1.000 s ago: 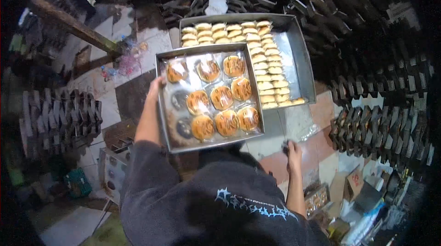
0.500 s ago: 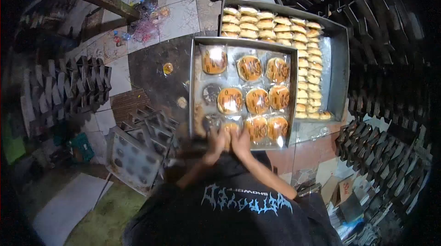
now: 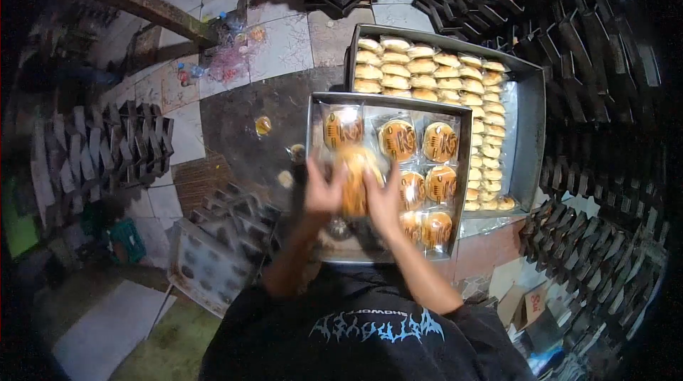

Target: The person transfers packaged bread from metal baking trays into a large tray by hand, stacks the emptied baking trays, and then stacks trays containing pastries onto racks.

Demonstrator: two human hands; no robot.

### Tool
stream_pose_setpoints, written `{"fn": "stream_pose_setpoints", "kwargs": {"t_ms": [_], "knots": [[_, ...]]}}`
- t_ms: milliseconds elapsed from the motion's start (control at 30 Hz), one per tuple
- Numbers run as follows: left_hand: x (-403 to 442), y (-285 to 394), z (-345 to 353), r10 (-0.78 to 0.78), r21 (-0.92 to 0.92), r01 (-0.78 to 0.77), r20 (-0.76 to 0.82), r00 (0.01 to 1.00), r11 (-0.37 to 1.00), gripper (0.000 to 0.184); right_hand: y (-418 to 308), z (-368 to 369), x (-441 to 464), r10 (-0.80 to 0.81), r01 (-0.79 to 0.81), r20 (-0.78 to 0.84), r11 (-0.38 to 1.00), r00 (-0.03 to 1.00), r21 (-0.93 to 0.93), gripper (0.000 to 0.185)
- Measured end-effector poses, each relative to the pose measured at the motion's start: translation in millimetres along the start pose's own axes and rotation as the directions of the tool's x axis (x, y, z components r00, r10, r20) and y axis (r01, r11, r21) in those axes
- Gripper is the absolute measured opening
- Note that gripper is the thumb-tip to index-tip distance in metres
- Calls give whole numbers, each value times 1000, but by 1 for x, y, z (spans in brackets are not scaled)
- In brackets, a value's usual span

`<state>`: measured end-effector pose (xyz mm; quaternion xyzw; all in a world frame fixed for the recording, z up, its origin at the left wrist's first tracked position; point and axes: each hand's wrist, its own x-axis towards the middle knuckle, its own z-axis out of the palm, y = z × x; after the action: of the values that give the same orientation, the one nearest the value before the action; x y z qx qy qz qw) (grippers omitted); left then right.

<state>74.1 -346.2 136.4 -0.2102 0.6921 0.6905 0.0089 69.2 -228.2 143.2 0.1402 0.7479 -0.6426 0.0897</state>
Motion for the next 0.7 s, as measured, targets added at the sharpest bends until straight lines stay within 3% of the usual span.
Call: {"fn": "stream_pose_setpoints", "kwargs": {"t_ms": [67, 133, 167, 233, 267, 300, 333, 400, 467, 500, 533, 600, 633, 667, 700], "knots": [[57, 11, -8, -239, 361, 230, -22, 971, 904, 68, 4, 21, 65, 145, -115, 55, 922, 988, -369, 67], [106, 12, -6, -298, 571, 205, 74, 952, 795, 79, -2, 32, 110, 206, -120, 147, 885, 968, -450, 71], [107, 7, 3, -270, 480, 215, 48, 962, 851, 79, -7, 27, 111, 204, -126, 130, 886, 970, -446, 71], [100, -4, 16, -272, 238, 254, 45, 961, 937, 78, -25, 11, 103, 328, -327, 187, 944, 926, -36, 75], [92, 15, 25, -291, 91, 284, 76, 954, 954, 77, -37, -1, 96, 327, -325, 173, 945, 929, -36, 75], [77, 32, 38, -219, -52, 233, 196, 956, 971, 80, -46, -17, 88, 234, -223, 108, 969, 966, -106, 78], [70, 38, 52, -262, -92, 293, 254, 931, 952, 84, -48, -32, 84, 138, -126, 54, 975, 989, -185, 81], [73, 19, 81, -292, -2, 304, 276, 916, 953, 85, -40, -64, 97, 234, -230, -9, 944, 972, -239, 87], [79, 8, 110, -318, 54, 317, 305, 898, 947, 87, -25, -87, 119, 307, -292, 74, 942, 949, -165, 96], [88, -21, 119, -304, 50, 304, 295, 906, 952, 87, -6, -97, 130, 344, -295, 106, 900, 933, -321, 101], [81, -15, 120, -311, 49, 311, 300, 902, 949, 87, -8, -99, 130, 379, -319, 154, 895, 913, -313, 100], [73, 7, 113, -428, 497, 372, -1, 904, 784, 100, 4, -105, 137, 308, -250, 317, 945, 897, -213, 95], [74, -4, 102, -395, 478, 361, -33, 918, 800, 107, 5, -108, 134, 316, -260, 311, 943, 896, -210, 95], [78, -24, 99, -391, 418, 392, -92, 916, 819, 97, 2, -111, 131, 314, -265, 401, 949, 861, -173, 93], [89, -69, 93, -407, 181, 395, 31, 913, 901, 88, 0, -112, 131, 300, -267, 490, 954, 819, -138, 90]]}}
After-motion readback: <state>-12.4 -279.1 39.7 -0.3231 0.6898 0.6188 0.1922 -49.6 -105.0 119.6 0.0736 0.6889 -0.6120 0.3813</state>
